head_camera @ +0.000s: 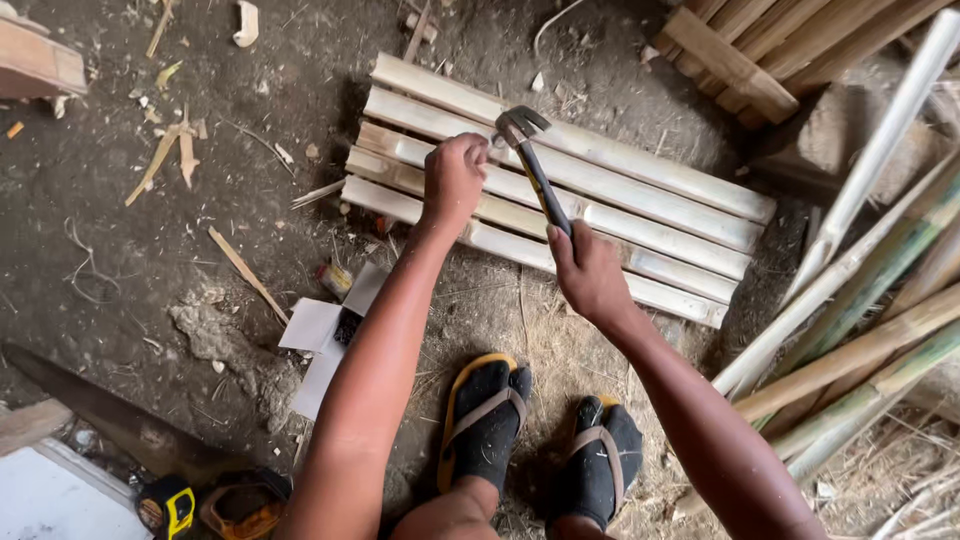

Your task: The person assembles a bamboo structure by arranging split bamboo slats and hammering nails to secure them. They repeatedly adjust the slats, hammer nails, and inspect the structure.

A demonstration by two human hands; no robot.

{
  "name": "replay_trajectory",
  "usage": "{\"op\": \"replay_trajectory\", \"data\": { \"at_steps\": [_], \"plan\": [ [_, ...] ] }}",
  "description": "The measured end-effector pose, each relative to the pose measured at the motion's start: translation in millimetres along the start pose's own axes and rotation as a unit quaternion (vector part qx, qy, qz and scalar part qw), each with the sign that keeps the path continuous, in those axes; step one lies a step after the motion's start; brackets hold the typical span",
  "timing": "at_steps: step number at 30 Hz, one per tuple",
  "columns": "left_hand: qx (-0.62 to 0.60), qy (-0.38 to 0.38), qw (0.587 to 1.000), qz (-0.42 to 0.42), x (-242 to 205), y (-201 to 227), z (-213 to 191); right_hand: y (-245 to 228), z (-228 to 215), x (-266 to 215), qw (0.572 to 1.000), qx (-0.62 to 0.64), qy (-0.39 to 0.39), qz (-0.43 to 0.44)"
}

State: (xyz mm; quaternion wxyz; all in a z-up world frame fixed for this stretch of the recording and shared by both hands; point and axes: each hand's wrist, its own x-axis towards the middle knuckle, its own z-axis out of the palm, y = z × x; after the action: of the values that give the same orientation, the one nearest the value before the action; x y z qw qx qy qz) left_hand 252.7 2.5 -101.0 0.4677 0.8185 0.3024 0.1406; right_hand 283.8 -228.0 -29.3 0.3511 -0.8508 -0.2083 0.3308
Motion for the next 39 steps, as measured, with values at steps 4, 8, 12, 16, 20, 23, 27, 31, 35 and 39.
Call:
{"op": "replay_trajectory", "data": {
  "at_steps": [4,8,12,16,20,23,27,31,35,39],
  "plan": [
    [0.002,0.083,0.993,0.081,2,-4,6,1,7,9,0.997,-0.051,-0.008,0.051],
    [0.089,0.149,0.979,0.106,5,-13,12,8,10,10,0.997,-0.023,-0.009,0.068],
    [0.105,0.131,0.979,0.119,10,-27,20,17,10,11,0.998,-0.005,-0.016,0.066],
    [0.163,0.166,0.964,0.129,14,-37,31,15,1,6,0.998,0.03,-0.014,0.059],
    [0.156,0.146,0.973,0.091,10,-42,35,-3,-5,-10,0.994,0.104,-0.002,0.024],
    [0.153,0.133,0.975,0.091,12,-40,33,-20,-3,-13,0.994,0.054,0.063,-0.069],
    [0.16,0.125,0.974,0.101,13,-37,32,-28,5,3,0.999,0.034,0.018,0.001],
    [0.149,0.112,0.978,0.095,13,-45,29,-14,7,8,0.998,0.021,0.002,0.062],
    [0.21,0.074,0.967,0.122,6,-61,28,1,7,-1,0.971,0.233,-0.026,0.051],
    [0.265,0.037,0.953,0.144,-9,-73,31,3,9,2,0.953,0.265,-0.046,0.14]
  ]
}}
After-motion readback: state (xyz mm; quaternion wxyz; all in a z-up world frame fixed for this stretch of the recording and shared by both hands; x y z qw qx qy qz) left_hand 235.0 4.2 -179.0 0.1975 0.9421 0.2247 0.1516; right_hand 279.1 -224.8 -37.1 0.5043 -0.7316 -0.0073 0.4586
